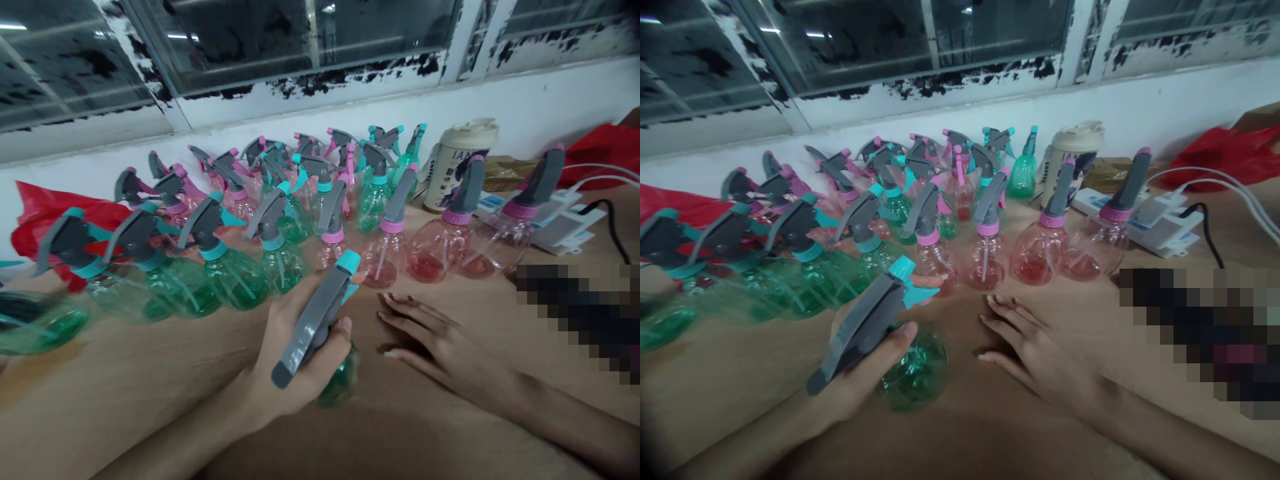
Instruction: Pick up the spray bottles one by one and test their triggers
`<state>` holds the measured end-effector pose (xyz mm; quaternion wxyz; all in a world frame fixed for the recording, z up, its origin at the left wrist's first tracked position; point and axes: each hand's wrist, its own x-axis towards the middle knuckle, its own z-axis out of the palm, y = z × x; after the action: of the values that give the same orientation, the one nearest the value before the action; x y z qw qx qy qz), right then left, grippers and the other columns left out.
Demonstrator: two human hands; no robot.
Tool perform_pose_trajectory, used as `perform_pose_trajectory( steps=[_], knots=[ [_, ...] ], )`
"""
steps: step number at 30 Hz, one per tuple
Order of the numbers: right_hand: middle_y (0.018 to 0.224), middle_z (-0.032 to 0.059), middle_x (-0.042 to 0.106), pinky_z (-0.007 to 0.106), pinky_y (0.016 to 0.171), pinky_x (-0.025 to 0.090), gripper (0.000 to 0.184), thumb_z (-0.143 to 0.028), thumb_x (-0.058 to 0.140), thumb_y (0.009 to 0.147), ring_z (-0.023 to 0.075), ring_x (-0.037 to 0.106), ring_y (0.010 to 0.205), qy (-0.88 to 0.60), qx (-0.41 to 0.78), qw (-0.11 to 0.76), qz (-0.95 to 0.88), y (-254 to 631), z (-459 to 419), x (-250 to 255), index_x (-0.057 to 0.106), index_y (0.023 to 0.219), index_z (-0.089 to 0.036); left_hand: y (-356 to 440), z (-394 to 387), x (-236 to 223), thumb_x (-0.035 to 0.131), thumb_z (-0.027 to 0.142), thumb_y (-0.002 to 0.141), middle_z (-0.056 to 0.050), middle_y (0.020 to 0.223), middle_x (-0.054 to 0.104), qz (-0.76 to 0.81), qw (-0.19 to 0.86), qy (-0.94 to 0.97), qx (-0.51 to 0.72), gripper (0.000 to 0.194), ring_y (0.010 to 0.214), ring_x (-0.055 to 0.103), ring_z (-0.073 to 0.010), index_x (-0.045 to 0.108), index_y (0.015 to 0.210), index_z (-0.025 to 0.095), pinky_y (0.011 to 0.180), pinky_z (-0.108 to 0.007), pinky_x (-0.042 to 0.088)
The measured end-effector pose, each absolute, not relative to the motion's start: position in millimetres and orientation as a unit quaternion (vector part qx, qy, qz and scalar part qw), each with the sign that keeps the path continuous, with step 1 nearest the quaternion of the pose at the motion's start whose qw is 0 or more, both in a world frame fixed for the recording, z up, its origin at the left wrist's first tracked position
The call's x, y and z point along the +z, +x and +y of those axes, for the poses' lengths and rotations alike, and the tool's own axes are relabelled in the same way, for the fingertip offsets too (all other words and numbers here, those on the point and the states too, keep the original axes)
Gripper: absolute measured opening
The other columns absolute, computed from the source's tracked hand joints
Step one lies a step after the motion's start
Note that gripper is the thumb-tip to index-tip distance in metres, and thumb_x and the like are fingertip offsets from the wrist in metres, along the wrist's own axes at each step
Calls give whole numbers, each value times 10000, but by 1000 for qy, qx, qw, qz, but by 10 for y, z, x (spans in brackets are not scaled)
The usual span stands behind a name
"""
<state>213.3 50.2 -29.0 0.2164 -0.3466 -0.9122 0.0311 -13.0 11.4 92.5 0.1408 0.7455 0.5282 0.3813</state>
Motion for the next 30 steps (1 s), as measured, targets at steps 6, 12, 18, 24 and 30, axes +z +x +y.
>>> perform_pose_trajectory(
  steps=[6,12,18,24,30],
  knots=[
    [1351,92,482,465,1009,400,491,-445,492,864,252,416,1257,-352,28,204,-913,2139,504,-298,478,1289,-200,-123,124,898,483,177,719,-4,709,586,495,169,750,405,230,596,580,-159,546,935,224,586,-281,494],
    [1353,92,480,467,1020,385,490,-439,474,877,248,415,1258,-347,26,197,-917,2144,505,-291,464,1301,-195,-126,118,886,492,162,739,16,702,571,500,196,741,402,243,594,578,-143,523,968,237,597,-270,507],
    [1352,104,478,470,1021,381,498,-424,460,889,251,398,1269,-335,5,208,-919,2138,492,-312,430,1326,-187,-155,129,930,476,170,732,39,634,529,498,200,754,379,127,512,518,-133,481,824,258,512,-255,480],
    [1359,118,467,465,1029,374,510,-422,455,892,253,382,1279,-334,-9,188,-924,2134,494,-316,423,1331,-163,-158,125,960,465,175,751,22,686,564,485,213,765,367,179,514,538,-134,514,898,263,521,-261,486],
    [1359,109,470,468,1024,380,497,-429,458,888,253,393,1272,-334,1,186,-924,2140,502,-292,446,1313,-172,-172,128,978,477,148,742,2,751,566,469,198,778,368,161,618,577,-145,531,861,241,610,-262,501]
  ],
)
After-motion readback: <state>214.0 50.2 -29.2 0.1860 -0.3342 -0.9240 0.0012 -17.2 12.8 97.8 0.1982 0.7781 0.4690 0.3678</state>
